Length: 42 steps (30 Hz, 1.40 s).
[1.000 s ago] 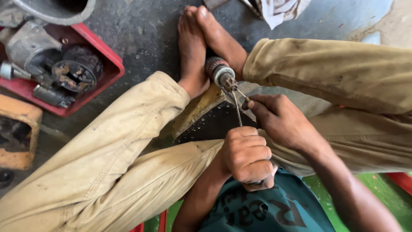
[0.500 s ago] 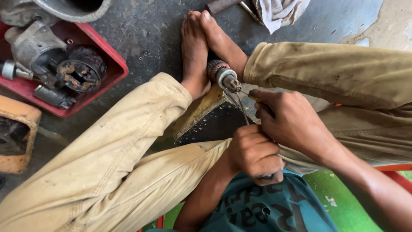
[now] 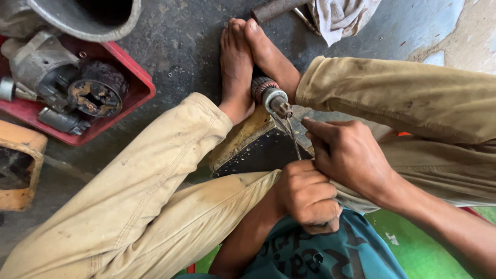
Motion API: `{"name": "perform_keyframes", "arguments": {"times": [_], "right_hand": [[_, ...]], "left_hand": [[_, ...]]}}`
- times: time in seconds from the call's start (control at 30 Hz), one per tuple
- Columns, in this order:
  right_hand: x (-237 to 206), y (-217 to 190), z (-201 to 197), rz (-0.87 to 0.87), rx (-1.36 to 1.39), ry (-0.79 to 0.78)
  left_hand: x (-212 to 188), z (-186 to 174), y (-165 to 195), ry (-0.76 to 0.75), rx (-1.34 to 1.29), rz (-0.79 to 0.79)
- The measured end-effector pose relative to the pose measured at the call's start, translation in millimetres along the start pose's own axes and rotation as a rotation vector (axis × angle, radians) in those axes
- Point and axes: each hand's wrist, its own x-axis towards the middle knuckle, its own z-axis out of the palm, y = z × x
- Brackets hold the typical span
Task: The person sits on the floor and uses two screwdrivers to scrape and clean the interior of a motor armature held between their feet. They repeatedly scrape the commutator area and occasionally wipe the part with a cloth.
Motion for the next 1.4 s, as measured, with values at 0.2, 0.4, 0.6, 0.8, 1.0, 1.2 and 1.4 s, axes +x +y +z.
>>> {"name": "perform_keyframes", "arguments": {"times": [0.2,0.4,0.6,0.8,1.0,1.2,1.4], "right_hand": [[-3.8,6.3,0.5,-0.042,0.004,0.022],[-8.9,9.5,5.4,-0.079,0.003,0.039],[-10.9,14.3,6.9,-0.129,-0.040,0.030],[-14.7,21.4,8.5,-0.181,-0.065,-0.011],[-26.6,30.1,18.9,-0.167,-0.104,-0.006],[-33.4,35.9,43.8,-0.246,-0.141,0.052],[-42.8,46.6,58.9,-0.224,-0.172,0.086]], "left_hand": [[4.2,0.4,-2.1,0.004,-0.004,0.003],[2.5,2.4,-1.9,0.023,-0.011,0.015],[1.4,2.0,-1.6,0.031,0.023,0.027],[2.3,-1.2,-1.6,0.025,0.011,0.037],[0.0,1.1,-2.5,0.028,0.006,0.051],[1.8,-9.6,-0.7,0.045,0.017,0.031],[8.6,-11.4,-5.0,0.053,0.031,0.057]]}}
